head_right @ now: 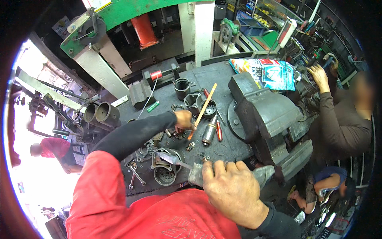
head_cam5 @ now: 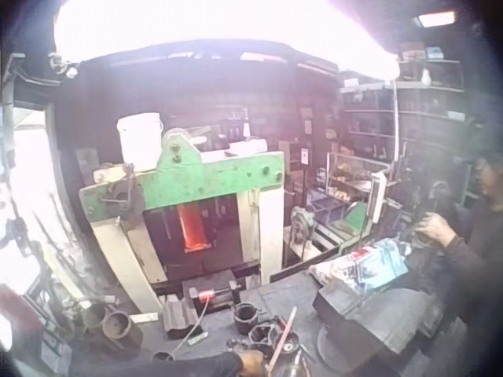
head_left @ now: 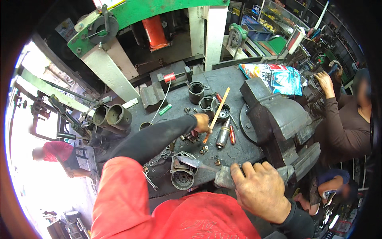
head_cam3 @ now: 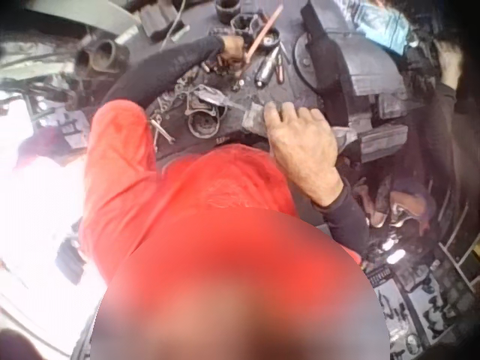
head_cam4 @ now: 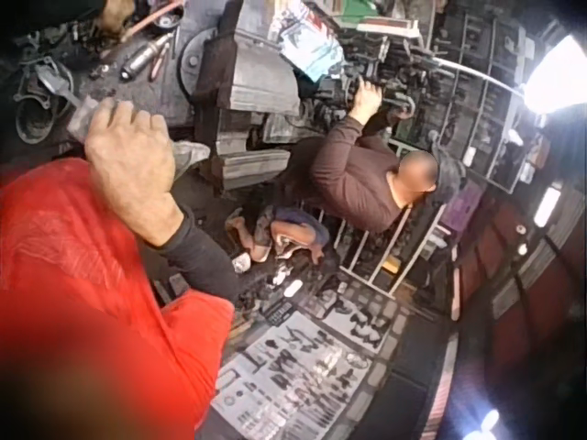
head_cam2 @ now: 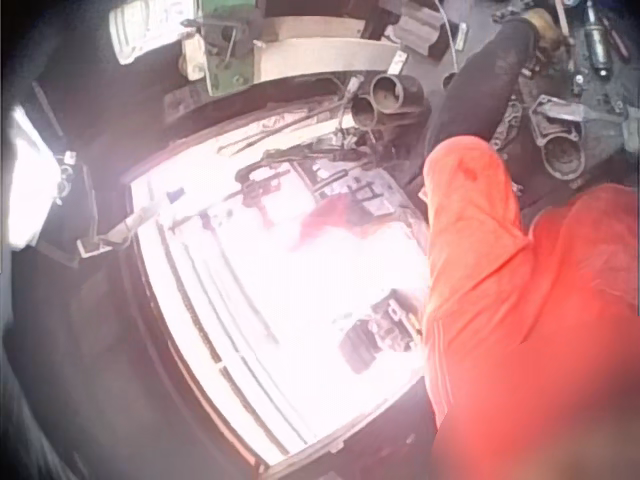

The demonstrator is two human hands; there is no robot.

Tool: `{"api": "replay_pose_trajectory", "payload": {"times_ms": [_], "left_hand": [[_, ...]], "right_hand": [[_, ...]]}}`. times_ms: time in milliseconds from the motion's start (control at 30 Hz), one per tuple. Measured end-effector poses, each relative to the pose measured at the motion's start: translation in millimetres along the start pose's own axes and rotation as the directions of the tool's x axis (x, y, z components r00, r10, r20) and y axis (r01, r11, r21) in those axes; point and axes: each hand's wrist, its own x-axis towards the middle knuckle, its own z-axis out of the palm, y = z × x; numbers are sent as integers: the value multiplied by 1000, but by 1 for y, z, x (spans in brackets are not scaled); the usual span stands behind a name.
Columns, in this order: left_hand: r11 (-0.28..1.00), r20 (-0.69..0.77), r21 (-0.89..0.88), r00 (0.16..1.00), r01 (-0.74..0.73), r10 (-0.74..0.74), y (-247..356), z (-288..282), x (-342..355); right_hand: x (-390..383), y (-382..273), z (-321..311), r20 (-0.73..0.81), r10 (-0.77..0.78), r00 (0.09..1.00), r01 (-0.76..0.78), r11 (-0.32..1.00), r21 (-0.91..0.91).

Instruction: The person uses a chisel and hammer to remove a pin from a cylindrical metal part, then uses pliers to extract it. They continue to clean and adjust the part with a screwdriver and hammer, working on a cluttered workbench in a workshop.

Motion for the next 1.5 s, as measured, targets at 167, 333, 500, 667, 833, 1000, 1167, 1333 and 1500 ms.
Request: {"api": "replay_pose_trajectory", "payload": {"times_ms": [167, 333, 500, 667, 833, 1000, 1167, 1333, 1500], "left_hand": [[997, 53, -77, 999, 2, 3, -1, 24, 40], [941, -201, 290, 950, -174, 237, 1, -13, -20], [924, -755, 156, 562, -348, 339, -21, -48, -177], [687, -918, -375, 350, -623, -184, -36, 40, -296], [602, -904, -417, 247, -681, -348, -28, 128, -284], [757, -959, -282, 150, -590, -240, -23, 148, -263], [826, -964, -263, 91, -499, -252, -9, 149, -255], [836, -966, -254, 79, -487, -247, -2, 151, -249], [905, -984, -169, 13, -391, -178, 5, 153, -241]], "right_hand": [[-1, -1, 0, 58, 17, 998, -18, 1000, 22], [4, -2, -4, 146, 61, 987, -64, 998, 17], [10, -1, -8, 158, 25, 987, -28, 999, 17], [11, 0, -7, 150, 19, 989, -22, 1000, 18], [11, 0, -3, 121, 25, 992, -24, 1000, -8], [11, 1, -2, 103, 2, 995, -2, 1000, -4], [11, 3, -2, 95, 2, 995, -3, 1000, 6], [10, 5, 0, 85, -13, 996, 13, 1000, 5], [8, 7, 2, 72, -20, 997, 19, 1000, 14]]}}
